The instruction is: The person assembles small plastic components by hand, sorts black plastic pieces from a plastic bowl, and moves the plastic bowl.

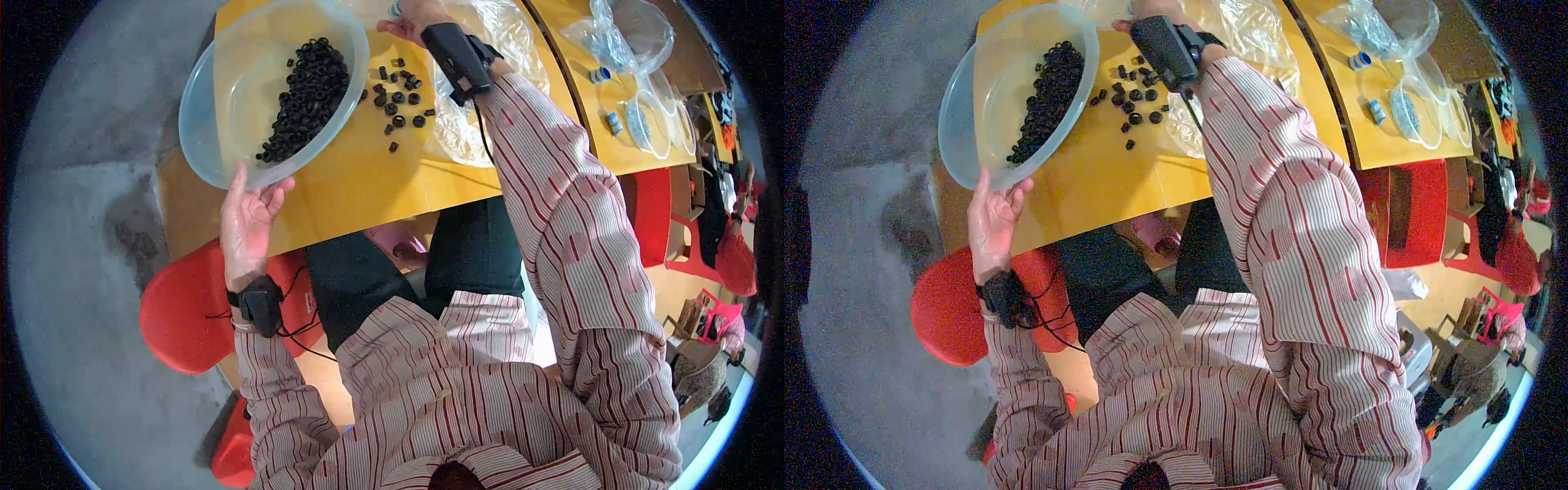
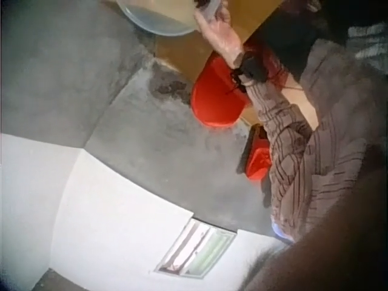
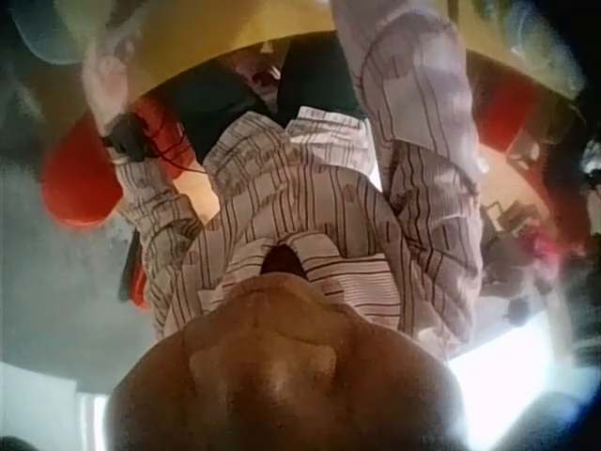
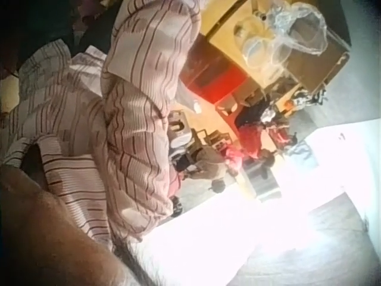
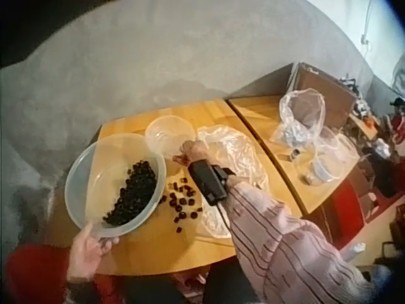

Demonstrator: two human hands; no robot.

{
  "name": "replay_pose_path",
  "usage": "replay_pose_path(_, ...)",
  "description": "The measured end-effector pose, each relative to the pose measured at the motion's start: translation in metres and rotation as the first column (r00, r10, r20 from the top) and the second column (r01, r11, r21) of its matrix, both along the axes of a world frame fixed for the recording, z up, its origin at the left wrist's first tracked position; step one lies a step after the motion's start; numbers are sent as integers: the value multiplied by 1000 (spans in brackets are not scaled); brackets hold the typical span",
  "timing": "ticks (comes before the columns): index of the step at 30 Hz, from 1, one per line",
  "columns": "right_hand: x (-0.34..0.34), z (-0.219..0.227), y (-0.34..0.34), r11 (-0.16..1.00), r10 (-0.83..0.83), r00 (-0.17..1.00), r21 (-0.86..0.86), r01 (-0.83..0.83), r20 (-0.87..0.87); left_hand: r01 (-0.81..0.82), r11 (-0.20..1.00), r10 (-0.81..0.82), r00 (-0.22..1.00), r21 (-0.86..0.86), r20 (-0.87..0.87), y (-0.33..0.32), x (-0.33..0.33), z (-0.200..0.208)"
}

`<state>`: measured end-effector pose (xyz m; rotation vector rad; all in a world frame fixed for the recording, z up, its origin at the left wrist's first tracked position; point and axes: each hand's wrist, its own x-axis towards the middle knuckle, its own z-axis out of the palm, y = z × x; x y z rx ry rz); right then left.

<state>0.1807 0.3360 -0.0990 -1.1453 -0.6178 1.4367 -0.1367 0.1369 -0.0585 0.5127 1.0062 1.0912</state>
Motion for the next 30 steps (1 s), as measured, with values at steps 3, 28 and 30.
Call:
replay_pose_path(3,-17,11,5,990,-112,992,-89,108,-49,25,999,-28,996,33,84,-11,-5,0)
replay_pose_path(28,26,89,-136,917,373,912,82,-390,168,401,877,-367,915,265,-171,17,82,49)
replay_pose_path(30,24,90,-148,873,466,876,95,-478,124,386,860,-368,922,333,-116,28,87,50)
